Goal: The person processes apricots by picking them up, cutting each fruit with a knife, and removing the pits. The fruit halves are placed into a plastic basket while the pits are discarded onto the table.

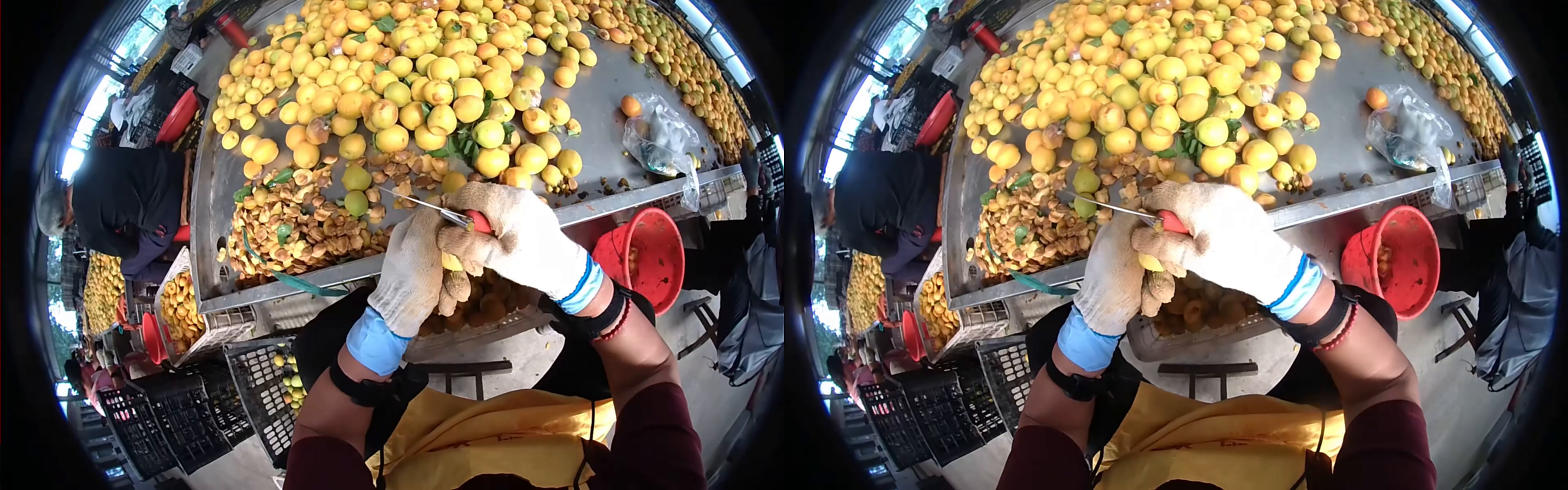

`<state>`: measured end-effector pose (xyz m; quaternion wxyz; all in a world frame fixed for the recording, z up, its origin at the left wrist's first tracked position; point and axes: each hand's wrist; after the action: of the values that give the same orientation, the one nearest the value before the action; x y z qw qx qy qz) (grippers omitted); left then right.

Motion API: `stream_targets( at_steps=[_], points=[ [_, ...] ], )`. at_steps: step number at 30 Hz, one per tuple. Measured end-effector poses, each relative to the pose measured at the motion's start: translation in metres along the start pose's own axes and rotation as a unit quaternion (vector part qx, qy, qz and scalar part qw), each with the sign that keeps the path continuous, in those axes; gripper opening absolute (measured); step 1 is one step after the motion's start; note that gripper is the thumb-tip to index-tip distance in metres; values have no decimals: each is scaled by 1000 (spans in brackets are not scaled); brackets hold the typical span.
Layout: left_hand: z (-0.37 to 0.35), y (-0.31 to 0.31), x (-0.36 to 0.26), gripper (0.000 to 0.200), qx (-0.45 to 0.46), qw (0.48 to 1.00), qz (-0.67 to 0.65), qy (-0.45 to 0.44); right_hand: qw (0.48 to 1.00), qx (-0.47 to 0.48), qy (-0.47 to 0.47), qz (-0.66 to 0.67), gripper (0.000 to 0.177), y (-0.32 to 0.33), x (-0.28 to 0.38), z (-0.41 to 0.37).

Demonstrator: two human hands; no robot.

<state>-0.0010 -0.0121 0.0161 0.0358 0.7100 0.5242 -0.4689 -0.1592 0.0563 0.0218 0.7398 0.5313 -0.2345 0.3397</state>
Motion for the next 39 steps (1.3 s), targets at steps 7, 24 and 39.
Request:
stream_targets(
  at_steps=[7,24,39],
  points=[
    [1,-5,17,46,-101,973,100,-182,885,-60,-235,398,26,-18,18,-3],
    [-14,12,-9,44,-7,848,483,-217,906,79,-240,340,27,24,10,-5],
    [-18,-1,7,45,-121,804,530,-242,953,11,-179,245,35,-6,-2,-12]
  ],
)
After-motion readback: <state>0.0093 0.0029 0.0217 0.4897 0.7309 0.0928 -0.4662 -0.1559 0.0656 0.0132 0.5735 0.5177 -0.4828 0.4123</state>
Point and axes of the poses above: each hand's wrist, its own z-axis towards the middle knuckle, its own y-axis out of the back of the hand, x = y × z, and after that the axes turned 5 degrees about y, right-handed
